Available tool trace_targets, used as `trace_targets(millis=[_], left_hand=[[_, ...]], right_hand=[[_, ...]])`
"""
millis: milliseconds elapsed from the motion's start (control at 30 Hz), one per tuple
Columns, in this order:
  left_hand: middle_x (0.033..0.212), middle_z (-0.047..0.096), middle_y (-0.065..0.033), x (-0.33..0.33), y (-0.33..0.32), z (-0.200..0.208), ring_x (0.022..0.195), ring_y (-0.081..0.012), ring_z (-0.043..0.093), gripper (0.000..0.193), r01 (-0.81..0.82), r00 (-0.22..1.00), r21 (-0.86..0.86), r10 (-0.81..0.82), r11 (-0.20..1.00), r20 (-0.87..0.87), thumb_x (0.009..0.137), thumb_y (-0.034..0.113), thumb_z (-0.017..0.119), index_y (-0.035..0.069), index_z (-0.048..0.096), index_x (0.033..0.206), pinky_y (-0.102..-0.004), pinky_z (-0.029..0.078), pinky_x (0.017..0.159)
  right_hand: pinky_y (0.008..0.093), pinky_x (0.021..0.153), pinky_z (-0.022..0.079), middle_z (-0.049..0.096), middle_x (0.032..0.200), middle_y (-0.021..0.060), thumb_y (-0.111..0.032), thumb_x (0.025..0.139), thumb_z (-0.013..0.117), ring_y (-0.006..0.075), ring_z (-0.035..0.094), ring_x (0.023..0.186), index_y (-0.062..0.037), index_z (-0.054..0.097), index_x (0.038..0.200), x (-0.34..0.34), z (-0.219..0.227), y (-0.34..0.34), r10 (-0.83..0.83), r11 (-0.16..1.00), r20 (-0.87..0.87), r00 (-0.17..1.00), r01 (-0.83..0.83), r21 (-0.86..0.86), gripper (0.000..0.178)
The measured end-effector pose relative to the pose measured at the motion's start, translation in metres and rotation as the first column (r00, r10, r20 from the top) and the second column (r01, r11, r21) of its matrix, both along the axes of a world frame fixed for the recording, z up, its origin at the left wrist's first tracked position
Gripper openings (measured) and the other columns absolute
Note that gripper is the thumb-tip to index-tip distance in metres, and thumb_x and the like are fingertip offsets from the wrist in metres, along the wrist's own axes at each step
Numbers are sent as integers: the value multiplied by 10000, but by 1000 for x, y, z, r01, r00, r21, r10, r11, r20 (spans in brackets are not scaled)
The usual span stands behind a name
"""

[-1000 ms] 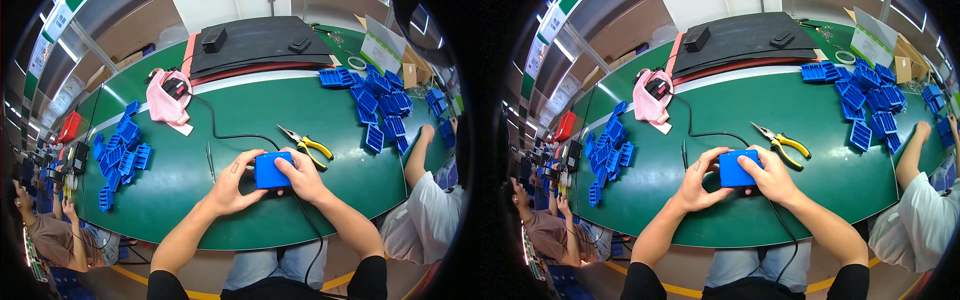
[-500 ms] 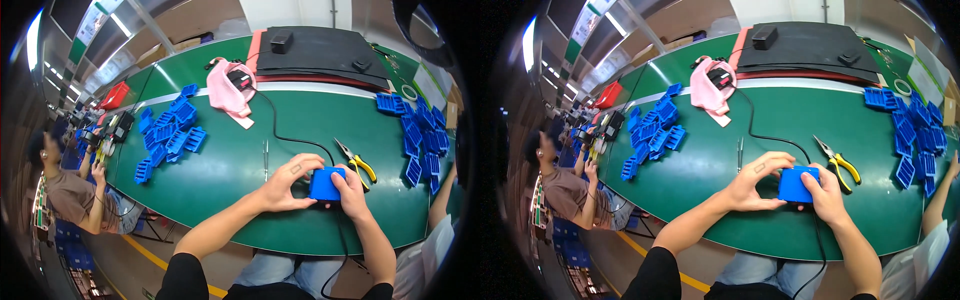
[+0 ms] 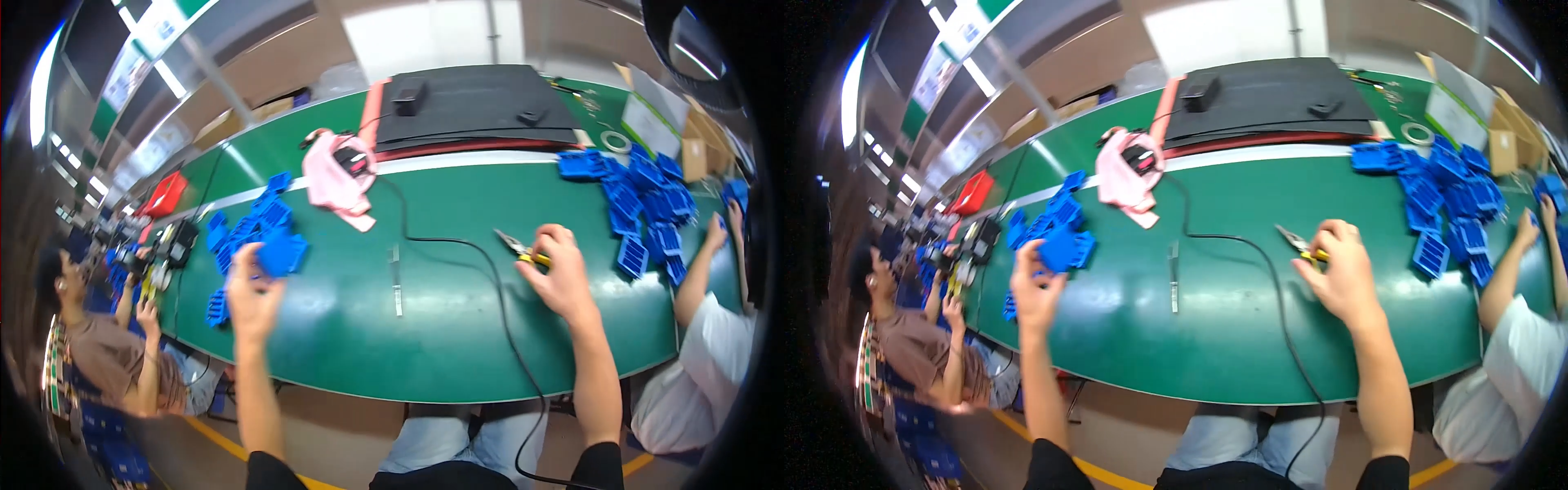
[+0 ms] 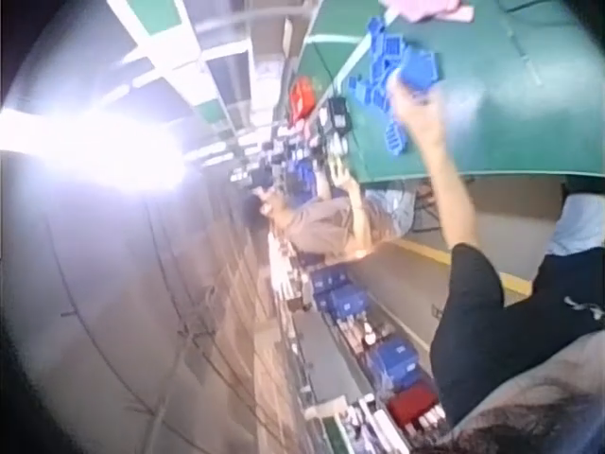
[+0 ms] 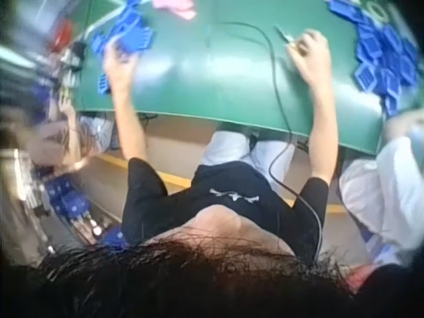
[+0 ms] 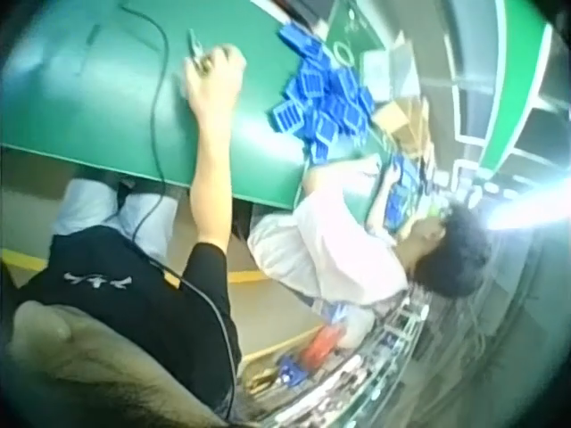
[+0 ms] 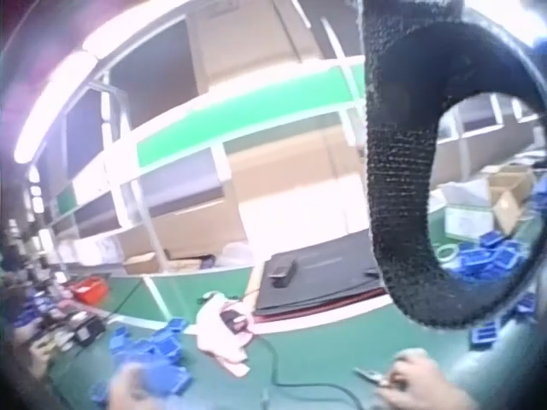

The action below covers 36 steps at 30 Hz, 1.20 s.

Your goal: Soldering electrical wires into small blue plastic cases containing electronic modules.

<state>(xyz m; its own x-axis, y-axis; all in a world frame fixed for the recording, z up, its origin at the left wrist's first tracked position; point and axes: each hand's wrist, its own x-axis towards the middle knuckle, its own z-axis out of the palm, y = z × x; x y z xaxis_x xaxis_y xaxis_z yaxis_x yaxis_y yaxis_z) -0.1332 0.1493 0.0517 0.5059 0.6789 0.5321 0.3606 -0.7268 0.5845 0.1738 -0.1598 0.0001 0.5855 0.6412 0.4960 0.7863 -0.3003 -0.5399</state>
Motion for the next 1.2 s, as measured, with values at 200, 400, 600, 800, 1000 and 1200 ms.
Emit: trace_targets(millis=[200, 400, 600, 800, 1000, 1200], left_hand=[[1174, 560, -200, -28, 109, 4, 1091, -403, 561, 660, -106, 807, 471, 352, 876, -474, 692, -135, 521, 112, 514, 1303, -452, 475, 901], [1212, 532, -195, -4, 131, -11, 1076, -417, 559, 754, 5, 591, 460, 369, 888, -718, 686, -154, 513, 151, 480, 1374, -447, 488, 874], [1178, 604, -163, 84, 1, 42, 1110, -351, 581, 484, 293, 844, 346, -71, 891, -532, 714, -28, 673, 27, 590, 1188, -415, 471, 930], [1142, 634, -123, 264, -234, 29, 1047, -316, 611, 386, 909, 397, 91, -775, 407, -492, 756, 106, 700, 81, 631, 1135, -413, 518, 873], [1272, 535, -160, 349, -310, -34, 1207, -341, 498, 480, 886, 453, 348, -728, 305, -515, 746, 134, 701, 56, 577, 1203, -420, 445, 940], [1134, 551, -155, 367, -320, -40, 1105, -311, 532, 404, 936, 351, 244, -645, 252, -679, 730, 89, 616, -10, 567, 1119, -426, 462, 875]], right_hand=[[442, 796, 477, 561, 985, 149, -253, 724, 792, 348, 559, 956, -45, 564, 838, 1, -3, -5, -38, 964, 31, 999, 45, -263, 328], [432, 796, 460, 587, 1008, 134, -320, 758, 753, 304, 570, 1014, -93, 614, 995, -6, -11, -4, -261, 899, 135, 956, 292, -325, 356], [400, 849, 450, 593, 1060, 127, -367, 745, 765, 277, 554, 1069, -92, 679, 955, -14, -9, 20, -247, 884, 91, 965, 263, -387, 356], [481, 967, 413, 581, 1175, 131, -300, 877, 615, 290, 501, 1179, -117, 593, 1211, 12, -73, 3, -216, 964, 159, 963, 236, -119, 381], [443, 819, 460, 571, 1064, 180, -296, 677, 710, 323, 537, 1058, -48, 694, 841, 17, -42, 7, -42, 963, 75, 996, 60, -262, 298], [424, 838, 468, 592, 1043, 168, -302, 703, 708, 325, 552, 1057, -42, 698, 826, 13, -32, 4, -76, 945, -2, 997, 72, -319, 288]])
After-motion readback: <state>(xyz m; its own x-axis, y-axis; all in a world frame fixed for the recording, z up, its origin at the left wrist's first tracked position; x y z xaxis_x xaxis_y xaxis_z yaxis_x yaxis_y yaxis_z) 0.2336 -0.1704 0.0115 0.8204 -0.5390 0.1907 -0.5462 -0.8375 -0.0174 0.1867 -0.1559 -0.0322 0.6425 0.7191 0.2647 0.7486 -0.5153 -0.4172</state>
